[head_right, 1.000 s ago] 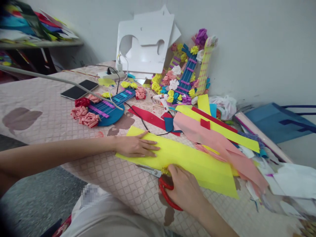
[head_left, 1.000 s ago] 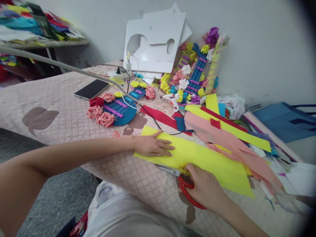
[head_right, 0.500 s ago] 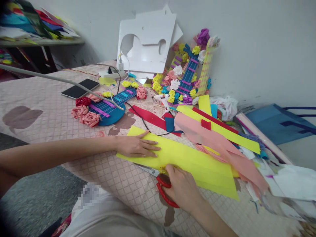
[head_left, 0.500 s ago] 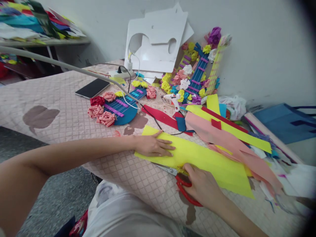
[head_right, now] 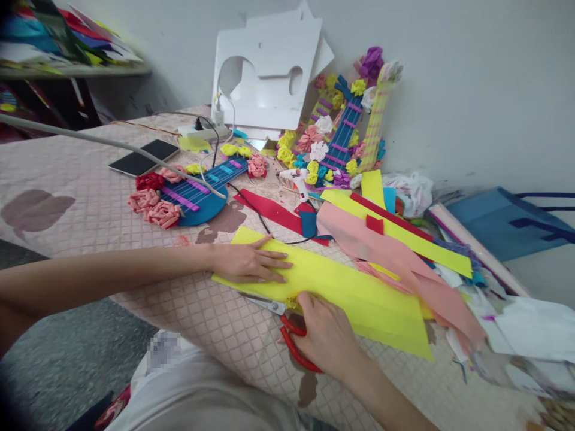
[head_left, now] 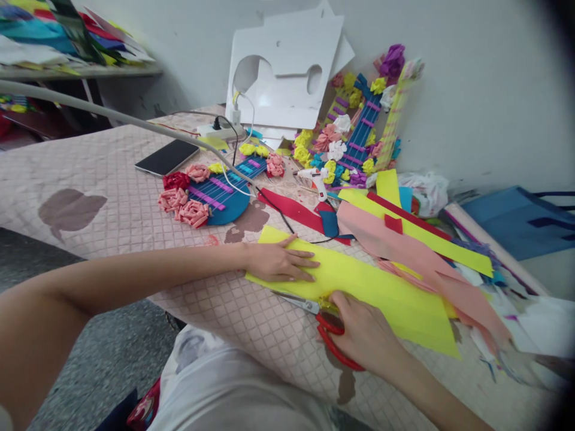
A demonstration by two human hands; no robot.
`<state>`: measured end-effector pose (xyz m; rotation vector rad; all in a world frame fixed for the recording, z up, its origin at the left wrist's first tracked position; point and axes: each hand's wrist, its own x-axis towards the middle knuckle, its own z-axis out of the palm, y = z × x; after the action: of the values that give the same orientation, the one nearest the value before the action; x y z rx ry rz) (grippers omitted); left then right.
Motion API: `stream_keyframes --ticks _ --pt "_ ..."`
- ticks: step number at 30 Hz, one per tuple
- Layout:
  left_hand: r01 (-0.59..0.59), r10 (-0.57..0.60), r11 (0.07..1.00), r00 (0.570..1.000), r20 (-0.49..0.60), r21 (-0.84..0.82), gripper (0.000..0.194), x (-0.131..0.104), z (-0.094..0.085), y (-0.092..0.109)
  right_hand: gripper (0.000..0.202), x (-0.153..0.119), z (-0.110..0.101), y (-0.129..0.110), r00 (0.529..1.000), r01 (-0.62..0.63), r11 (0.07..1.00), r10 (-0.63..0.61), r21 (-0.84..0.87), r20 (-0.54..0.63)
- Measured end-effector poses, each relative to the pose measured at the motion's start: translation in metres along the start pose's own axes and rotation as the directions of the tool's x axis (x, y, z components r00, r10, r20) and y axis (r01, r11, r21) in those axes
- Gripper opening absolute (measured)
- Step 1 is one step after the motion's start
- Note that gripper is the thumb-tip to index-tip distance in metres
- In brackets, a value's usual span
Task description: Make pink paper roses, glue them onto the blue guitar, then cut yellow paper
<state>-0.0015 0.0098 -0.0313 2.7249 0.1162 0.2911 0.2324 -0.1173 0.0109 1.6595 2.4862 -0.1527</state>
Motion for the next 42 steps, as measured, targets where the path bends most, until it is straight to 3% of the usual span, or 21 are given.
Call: stream_keyframes --ticks 11,16,21,30,42 --pt "0.027 -0.029 0.999 0.998 0.049 0.033 0.044 -0.001 -0.002 0.002 0.027 0.0 0.002 -0.001 0.999 0.018 0.999 -0.016 -0.029 0.046" --pt "0.042 -0.043 0.998 0.998 0.036 0.037 0.045 -0.002 -0.014 0.005 0.021 -0.001 0.002 -0.001 1.0 -0.006 1.0 0.006 -0.015 0.0" --pt "0.079 -0.08 0.996 0.996 0.025 0.036 0.044 -0.015 -0.025 0.006 0.027 0.001 0.001 -0.002 1.0 -0.012 1.0 0.012 0.006 -0.004" --pt "0.091 -0.092 0.995 0.995 0.036 0.033 0.045 -0.034 -0.012 0.0 0.039 0.007 0.001 -0.009 1.0 0.011 0.999 -0.01 0.038 -0.016" --pt "0.12 -0.12 0.993 0.99 0.071 -0.004 0.045 -0.033 -0.014 0.0 0.026 0.008 0.001 -0.008 0.999 0.033 0.999 -0.033 -0.004 -0.011"
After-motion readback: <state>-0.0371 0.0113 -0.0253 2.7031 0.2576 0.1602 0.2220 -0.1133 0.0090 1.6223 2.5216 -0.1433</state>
